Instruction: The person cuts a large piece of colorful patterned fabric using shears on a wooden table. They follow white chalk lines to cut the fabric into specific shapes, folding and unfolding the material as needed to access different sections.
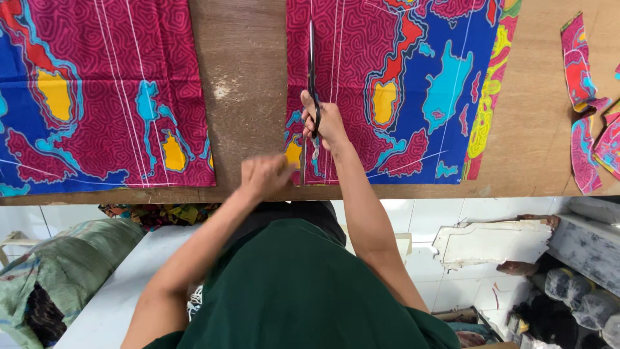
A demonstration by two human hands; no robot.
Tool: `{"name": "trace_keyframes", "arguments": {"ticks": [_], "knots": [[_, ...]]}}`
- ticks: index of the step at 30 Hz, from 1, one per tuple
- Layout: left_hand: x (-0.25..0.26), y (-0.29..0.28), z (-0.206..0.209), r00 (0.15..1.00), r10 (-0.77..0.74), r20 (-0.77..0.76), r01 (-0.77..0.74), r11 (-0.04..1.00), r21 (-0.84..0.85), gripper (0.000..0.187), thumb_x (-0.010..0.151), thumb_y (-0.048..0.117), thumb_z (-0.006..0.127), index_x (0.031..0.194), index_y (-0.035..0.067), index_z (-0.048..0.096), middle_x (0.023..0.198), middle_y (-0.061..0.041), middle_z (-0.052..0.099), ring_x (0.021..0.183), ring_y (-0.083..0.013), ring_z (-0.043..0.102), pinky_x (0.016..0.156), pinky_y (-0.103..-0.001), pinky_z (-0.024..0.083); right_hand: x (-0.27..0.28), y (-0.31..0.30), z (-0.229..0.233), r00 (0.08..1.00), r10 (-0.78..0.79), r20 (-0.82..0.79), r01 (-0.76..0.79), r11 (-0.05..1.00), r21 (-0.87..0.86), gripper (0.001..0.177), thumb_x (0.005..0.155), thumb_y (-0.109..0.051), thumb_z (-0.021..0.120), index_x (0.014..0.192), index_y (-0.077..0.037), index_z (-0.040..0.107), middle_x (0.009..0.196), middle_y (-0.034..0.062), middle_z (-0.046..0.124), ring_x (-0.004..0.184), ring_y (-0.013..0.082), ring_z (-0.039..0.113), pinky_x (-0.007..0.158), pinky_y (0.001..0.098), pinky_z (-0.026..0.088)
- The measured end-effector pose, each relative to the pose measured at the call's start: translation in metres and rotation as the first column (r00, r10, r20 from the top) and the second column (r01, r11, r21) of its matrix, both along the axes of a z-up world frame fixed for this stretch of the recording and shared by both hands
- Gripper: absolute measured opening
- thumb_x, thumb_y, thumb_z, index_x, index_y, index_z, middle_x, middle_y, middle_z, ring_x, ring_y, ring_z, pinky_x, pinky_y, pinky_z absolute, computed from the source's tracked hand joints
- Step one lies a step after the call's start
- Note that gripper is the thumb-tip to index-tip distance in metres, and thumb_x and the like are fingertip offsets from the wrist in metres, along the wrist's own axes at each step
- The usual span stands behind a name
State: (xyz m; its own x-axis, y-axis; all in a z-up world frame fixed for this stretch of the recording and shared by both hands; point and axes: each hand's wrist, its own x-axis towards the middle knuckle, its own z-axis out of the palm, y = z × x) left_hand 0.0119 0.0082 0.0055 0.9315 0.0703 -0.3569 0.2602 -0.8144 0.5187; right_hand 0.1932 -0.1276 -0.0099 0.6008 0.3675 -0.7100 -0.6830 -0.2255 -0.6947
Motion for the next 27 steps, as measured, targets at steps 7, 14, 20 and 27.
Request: {"name": "trace_keyframes", "arguments": {"ticks": [7, 14, 20, 27], "knots": [[0.107, 0.064, -0.013, 0.812, -0.398, 0.427, 0.275, 0.906, 0.321, 0.075, 0.099, 0.064, 0.054, 0.164, 0.027, 0.044, 0.171, -0.002, 0.032, 0.157, -0.0306, 0.021, 0.126, -0.056, 0.01, 0.009, 0.002, 0.007, 0.999, 0.009, -0.034, -0.008, 1.0, 0.023, 0.069, 0.079, -0.074, 0.069, 0.073, -0.006, 0.064, 0.05, 0.001, 0.055, 0.046, 0.015, 0.062, 0.047, 0.0272, 0.049], [0.109, 0.066, -0.03, 0.845, -0.469, 0.257, 0.371, 0.86, 0.349, 0.075, 0.097, 0.068, 0.048, 0.163, 0.033, 0.038, 0.172, 0.004, 0.026, 0.16, -0.0256, 0.016, 0.128, -0.059, 0.003, 0.054, 0.03, -0.011, 1.0, -0.026, 0.011, 0.026, 0.999, 0.022, 0.065, 0.08, -0.072, 0.071, 0.072, -0.007, 0.064, 0.05, -0.0002, 0.053, 0.045, 0.0143, 0.059, 0.047, 0.0277, 0.048], [0.119, 0.07, -0.024, 0.879, -0.427, 0.214, 0.375, 0.895, 0.242, 0.075, 0.09, 0.07, 0.049, 0.157, 0.038, 0.039, 0.168, 0.004, 0.025, 0.156, -0.025, 0.017, 0.126, -0.058, 0.003, 0.073, 0.041, 0.003, 0.999, -0.045, 0.001, 0.045, 0.999, 0.002, 0.064, 0.08, -0.07, 0.072, 0.068, -0.008, 0.062, 0.048, -0.0009, 0.051, 0.042, 0.0137, 0.057, 0.043, 0.0278, 0.045], [0.117, 0.068, -0.022, 0.877, -0.422, 0.23, 0.366, 0.896, 0.251, 0.074, 0.091, 0.07, 0.051, 0.158, 0.038, 0.039, 0.17, 0.005, 0.025, 0.157, -0.0233, 0.018, 0.127, -0.058, 0.005, 0.112, 0.053, 0.005, 0.999, -0.014, 0.049, 0.015, 1.0, -0.018, 0.062, 0.079, -0.07, 0.074, 0.069, -0.009, 0.062, 0.05, -0.0015, 0.052, 0.043, 0.0136, 0.058, 0.045, 0.0276, 0.047]]}}
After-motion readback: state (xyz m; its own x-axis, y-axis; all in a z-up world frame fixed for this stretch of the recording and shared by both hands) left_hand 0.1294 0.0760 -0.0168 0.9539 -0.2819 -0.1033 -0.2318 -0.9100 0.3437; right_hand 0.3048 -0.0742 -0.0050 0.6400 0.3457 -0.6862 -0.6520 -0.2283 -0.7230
